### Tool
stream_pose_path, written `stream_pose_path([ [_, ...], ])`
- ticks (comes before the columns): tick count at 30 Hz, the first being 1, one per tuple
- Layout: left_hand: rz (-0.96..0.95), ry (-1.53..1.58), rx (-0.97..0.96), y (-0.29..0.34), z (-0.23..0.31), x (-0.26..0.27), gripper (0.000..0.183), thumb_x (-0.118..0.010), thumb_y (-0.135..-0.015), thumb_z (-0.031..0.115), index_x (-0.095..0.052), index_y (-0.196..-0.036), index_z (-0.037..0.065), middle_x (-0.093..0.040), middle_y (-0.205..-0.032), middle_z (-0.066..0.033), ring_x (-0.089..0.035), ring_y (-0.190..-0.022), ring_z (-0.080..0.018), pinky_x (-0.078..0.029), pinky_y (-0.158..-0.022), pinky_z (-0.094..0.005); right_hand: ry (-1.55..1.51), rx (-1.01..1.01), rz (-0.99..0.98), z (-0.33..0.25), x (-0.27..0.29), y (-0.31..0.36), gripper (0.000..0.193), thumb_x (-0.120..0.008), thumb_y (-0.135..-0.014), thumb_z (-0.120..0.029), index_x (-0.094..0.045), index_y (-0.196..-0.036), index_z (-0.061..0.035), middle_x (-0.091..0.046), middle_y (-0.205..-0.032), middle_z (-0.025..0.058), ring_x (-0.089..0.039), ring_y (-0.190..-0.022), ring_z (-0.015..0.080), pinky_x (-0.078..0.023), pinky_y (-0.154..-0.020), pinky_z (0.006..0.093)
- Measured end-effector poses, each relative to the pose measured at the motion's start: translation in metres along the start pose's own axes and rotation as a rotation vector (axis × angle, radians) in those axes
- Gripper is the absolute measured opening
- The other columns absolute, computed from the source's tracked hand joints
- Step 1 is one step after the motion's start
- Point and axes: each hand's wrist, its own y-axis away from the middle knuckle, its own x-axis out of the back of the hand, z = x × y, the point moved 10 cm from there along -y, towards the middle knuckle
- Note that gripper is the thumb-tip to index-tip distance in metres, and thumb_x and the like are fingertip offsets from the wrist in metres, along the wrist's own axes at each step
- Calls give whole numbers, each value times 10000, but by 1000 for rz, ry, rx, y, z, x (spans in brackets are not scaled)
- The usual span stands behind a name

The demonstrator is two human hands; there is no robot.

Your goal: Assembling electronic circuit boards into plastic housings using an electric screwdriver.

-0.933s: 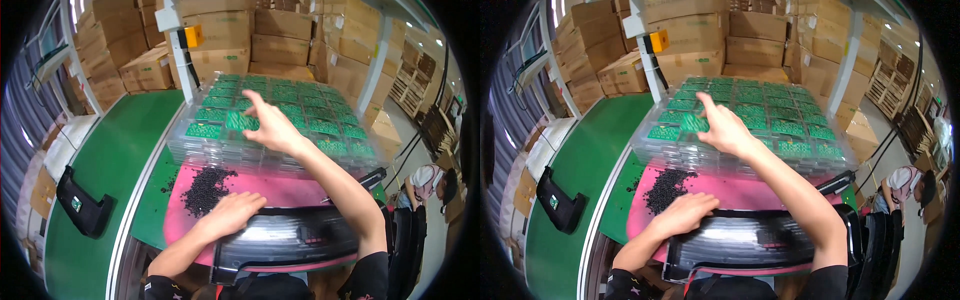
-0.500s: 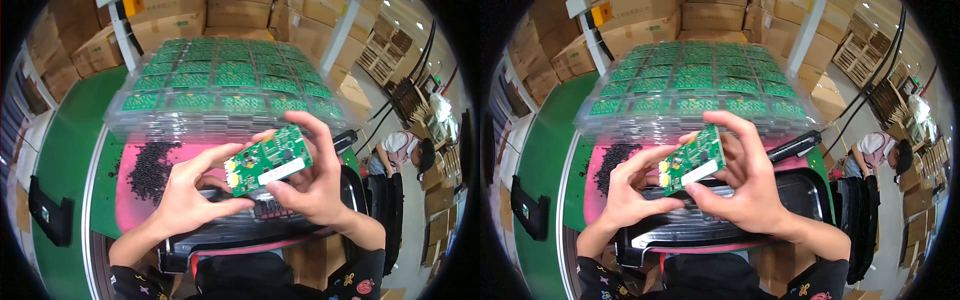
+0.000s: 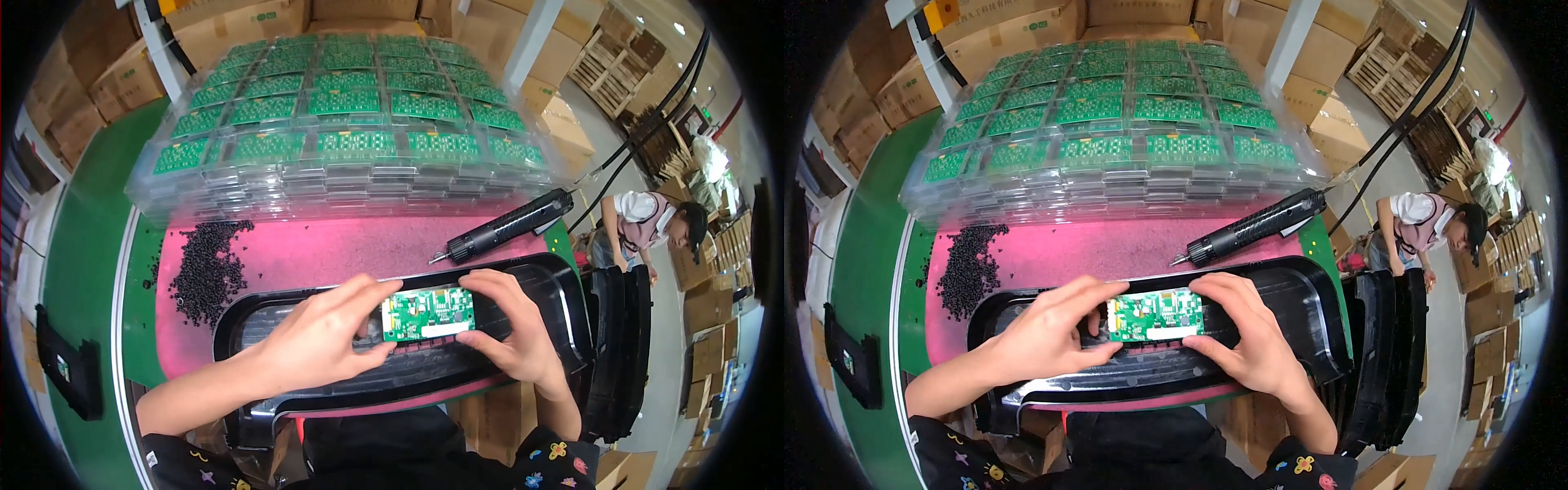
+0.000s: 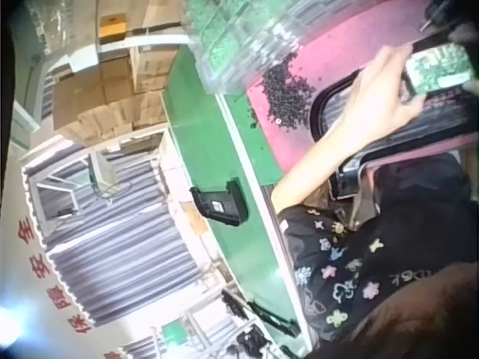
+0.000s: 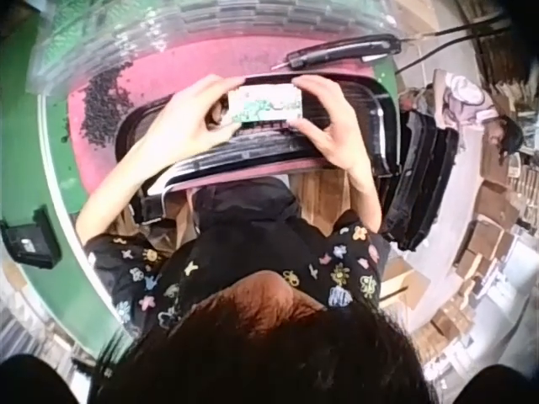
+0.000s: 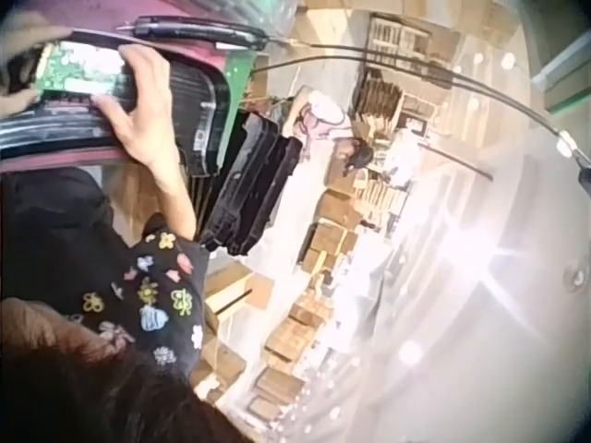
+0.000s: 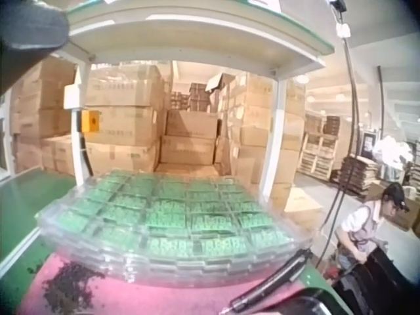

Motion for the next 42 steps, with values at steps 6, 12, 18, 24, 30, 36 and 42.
stream_pose_path([
  [6, -109, -191, -70, -1, -4, -23, 506, -793, -755, 194, -571, -1150, -32, -562, -1040, -116, -672, -780, -310, -566, -628, -403, 43, -58, -172, 25, -21, 10, 581, -839, -722, -163, -594, -1237, -52, -513, -1297, 139, -446, -1245, 346, -389, -1056, 430],
  [12, -133, -257, -46, -2, -3, -26, 485, -807, -742, 207, -593, -1119, -10, -552, -1050, -88, -663, -876, -269, -566, -608, -376, 65, -22, -188, 22, -25, 8, 585, -840, -722, -159, -585, -1238, -55, -493, -1308, 137, -423, -1252, 363, -389, -1053, 442],
  [18, -126, -257, -62, -2, -3, -26, 489, -808, -741, 203, -586, -1127, 1, -545, -1048, -82, -655, -897, -265, -568, -603, -374, 55, -6, -176, 22, -24, 9, 585, -842, -717, -148, -583, -1234, -60, -496, -1302, 136, -429, -1243, 365, -391, -1047, 445],
  [24, -140, -250, -55, -1, -5, -28, 501, -801, -754, 209, -570, -1141, -8, -540, -1070, -89, -643, -941, -267, -576, -611, -375, 64, -2, -176, 22, -24, 10, 596, -844, -709, -147, -583, -1237, -57, -499, -1304, 133, -434, -1243, 361, -396, -1046, 443],
  [30, -148, -268, -62, 1, -3, -27, 509, -792, -767, 208, -555, -1156, -19, -534, -1079, -95, -620, -1002, -269, -584, -628, -381, 86, -12, -178, 19, -24, 9, 602, -841, -709, -141, -584, -1246, -57, -503, -1306, 134, -437, -1247, 355, -395, -1053, 436],
  [36, -163, -260, -9, 6, -4, -19, 553, -776, -800, 254, -545, -1241, 12, -546, -1138, -118, -644, -981, -321, -568, -748, -399, 38, -62, -171, 20, -26, 4, 639, -858, -688, -168, -584, -1256, -61, -502, -1316, 151, -430, -1259, 355, -393, -1056, 422],
  [42, 257, -276, -52, 20, 4, 82, 212, -719, -842, 116, -654, -1000, -10, -650, -866, -142, -664, -779, -310, -521, -680, -373, 133, -217, 162, 24, 65, 29, 179, -628, -866, -58, -595, -1032, -1, -629, -1105, 141, -616, -937, 273, -466, -881, 353],
])
